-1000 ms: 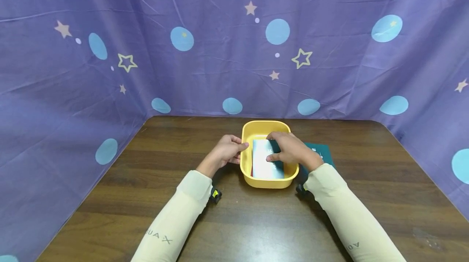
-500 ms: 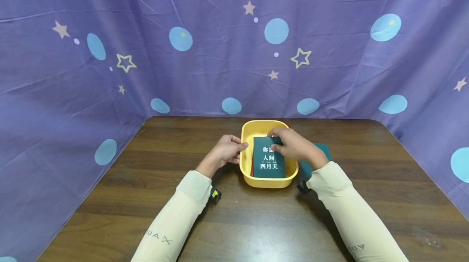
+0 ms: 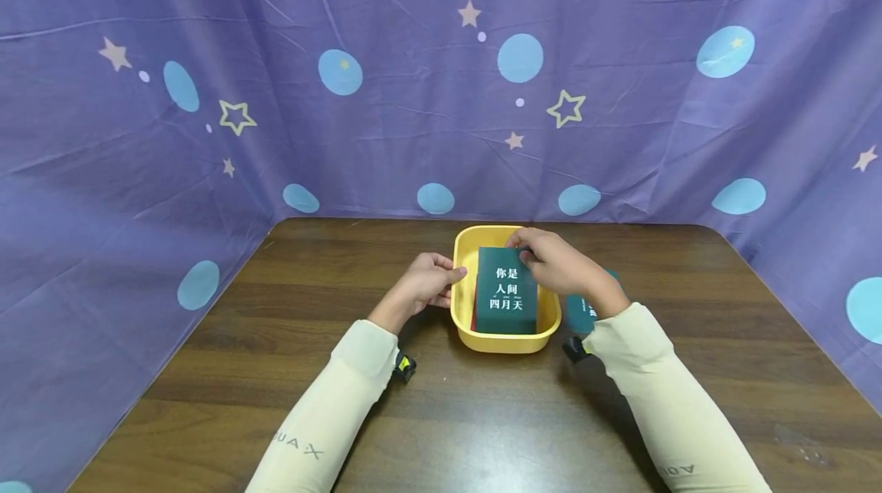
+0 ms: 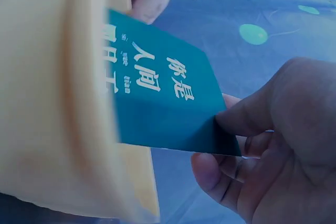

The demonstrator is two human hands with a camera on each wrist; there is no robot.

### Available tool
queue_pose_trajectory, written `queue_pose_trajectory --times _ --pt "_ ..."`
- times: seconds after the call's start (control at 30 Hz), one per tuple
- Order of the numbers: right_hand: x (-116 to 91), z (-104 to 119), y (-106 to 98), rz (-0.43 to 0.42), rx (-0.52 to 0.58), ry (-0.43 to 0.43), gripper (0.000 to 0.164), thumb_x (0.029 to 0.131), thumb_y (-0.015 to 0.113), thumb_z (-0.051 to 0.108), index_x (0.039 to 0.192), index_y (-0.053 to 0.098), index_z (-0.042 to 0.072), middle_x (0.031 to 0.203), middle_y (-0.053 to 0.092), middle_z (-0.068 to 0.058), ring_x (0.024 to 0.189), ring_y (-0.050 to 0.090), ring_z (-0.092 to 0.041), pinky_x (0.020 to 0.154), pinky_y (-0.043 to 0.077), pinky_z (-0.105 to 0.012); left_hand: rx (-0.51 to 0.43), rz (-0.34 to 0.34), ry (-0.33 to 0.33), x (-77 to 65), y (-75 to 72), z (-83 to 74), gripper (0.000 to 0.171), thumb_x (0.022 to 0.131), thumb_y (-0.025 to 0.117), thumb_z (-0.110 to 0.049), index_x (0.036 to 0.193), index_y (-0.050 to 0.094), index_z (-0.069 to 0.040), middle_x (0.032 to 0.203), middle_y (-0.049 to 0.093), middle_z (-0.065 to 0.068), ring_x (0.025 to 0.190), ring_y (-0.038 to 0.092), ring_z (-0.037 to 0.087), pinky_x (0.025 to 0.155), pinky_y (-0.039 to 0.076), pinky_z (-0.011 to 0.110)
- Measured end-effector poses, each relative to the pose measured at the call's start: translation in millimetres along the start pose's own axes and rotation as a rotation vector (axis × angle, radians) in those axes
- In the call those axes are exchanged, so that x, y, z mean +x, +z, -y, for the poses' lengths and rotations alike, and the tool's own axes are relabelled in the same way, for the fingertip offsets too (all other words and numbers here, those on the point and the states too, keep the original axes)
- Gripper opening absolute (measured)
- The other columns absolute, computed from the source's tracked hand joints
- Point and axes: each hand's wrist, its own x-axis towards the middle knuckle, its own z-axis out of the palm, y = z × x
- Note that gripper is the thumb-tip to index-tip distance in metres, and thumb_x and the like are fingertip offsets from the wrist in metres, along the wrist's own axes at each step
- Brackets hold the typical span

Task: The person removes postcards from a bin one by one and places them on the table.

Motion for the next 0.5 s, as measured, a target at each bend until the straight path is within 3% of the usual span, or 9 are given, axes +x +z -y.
queue_pose_trajectory --times 0.5 --pt "-18 16 -42 -0.161 -0.017 -0.035 0.023 0.100 0.045 -0.005 0.117 0.057 0.003 0.111 0.059 -0.010 0.099 0.054 -0.022 0.084 0.050 -0.040 -0.005 -0.006 0.004 2.5 0.1 2.6 0.028 0.095 0.066 -0.014 0.110 0.047 0.002 0.087 0.060 0.017 0.052 0.054 0.013 0.048 0.057 0.026"
